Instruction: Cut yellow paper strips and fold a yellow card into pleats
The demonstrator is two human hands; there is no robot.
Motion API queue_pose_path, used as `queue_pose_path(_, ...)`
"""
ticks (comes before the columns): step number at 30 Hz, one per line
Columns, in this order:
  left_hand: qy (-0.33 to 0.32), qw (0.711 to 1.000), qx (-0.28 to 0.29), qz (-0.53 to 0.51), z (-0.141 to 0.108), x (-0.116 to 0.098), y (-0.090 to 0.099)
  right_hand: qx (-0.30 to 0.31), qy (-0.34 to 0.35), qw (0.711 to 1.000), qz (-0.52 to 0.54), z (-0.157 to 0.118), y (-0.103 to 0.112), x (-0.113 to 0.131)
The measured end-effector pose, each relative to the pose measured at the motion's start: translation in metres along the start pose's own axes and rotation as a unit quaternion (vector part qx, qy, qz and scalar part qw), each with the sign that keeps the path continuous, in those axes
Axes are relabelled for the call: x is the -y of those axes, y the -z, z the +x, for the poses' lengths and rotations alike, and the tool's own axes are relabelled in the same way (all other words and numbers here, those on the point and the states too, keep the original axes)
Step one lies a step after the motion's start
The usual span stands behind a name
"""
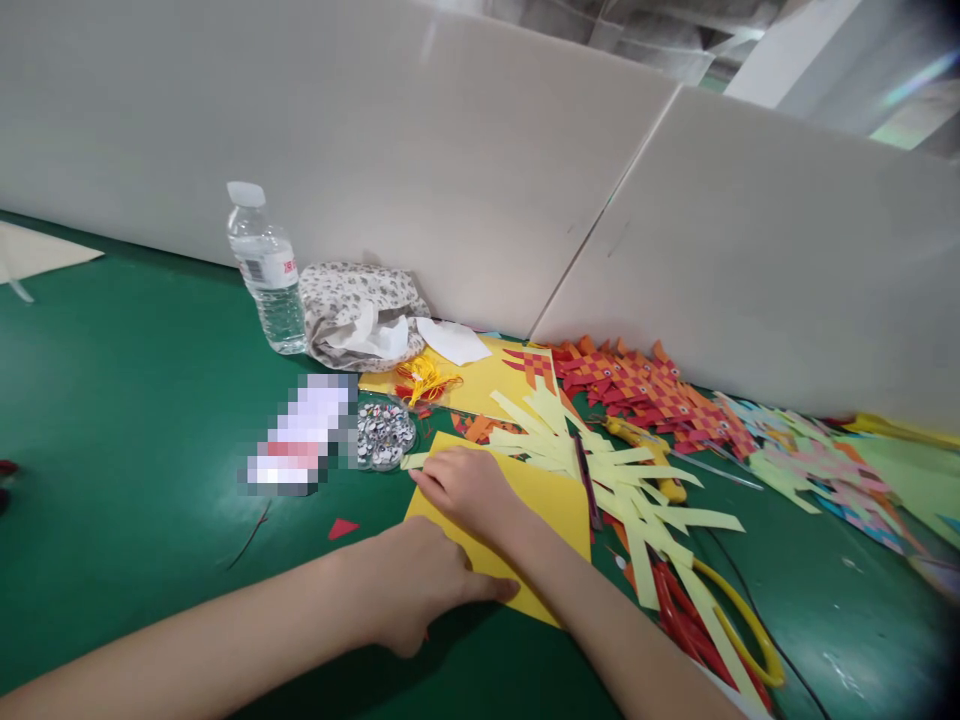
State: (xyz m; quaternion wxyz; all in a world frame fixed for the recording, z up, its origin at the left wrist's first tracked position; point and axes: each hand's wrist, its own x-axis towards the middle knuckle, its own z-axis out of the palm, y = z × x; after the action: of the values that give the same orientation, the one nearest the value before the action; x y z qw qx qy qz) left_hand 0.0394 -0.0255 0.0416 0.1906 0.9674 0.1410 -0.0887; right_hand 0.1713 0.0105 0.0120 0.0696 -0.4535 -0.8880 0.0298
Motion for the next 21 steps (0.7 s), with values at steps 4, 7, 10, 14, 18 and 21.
queue_pose_path(4, -0.007, 1.000, -0.003, 0.006, 0.001, 0.000, 0.000, 0.005, -0.023, 0.998, -0.061, 0.014, -0.008, -0.012)
queue_pose_path(7, -0.006, 1.000, 0.002, 0.005, 0.002, 0.001, 0.002, 0.003, -0.047, 0.996, -0.073, 0.026, -0.008, -0.020)
queue_pose_path(10, -0.004, 1.000, 0.002, 0.007, 0.002, 0.000, 0.004, 0.008, -0.065, 0.994, -0.085, 0.037, -0.007, -0.025)
queue_pose_path(14, -0.005, 1.000, 0.003, 0.010, 0.002, 0.000, 0.003, 0.016, -0.075, 0.993, -0.092, 0.043, -0.004, -0.025)
queue_pose_path(18, -0.004, 1.000, -0.003, 0.011, 0.002, 0.001, 0.001, 0.015, -0.074, 0.993, -0.086, 0.032, 0.013, -0.023)
queue_pose_path(21, -0.006, 1.000, -0.009, 0.009, 0.002, 0.001, 0.000, 0.003, -0.106, 0.991, -0.082, 0.013, 0.030, -0.030)
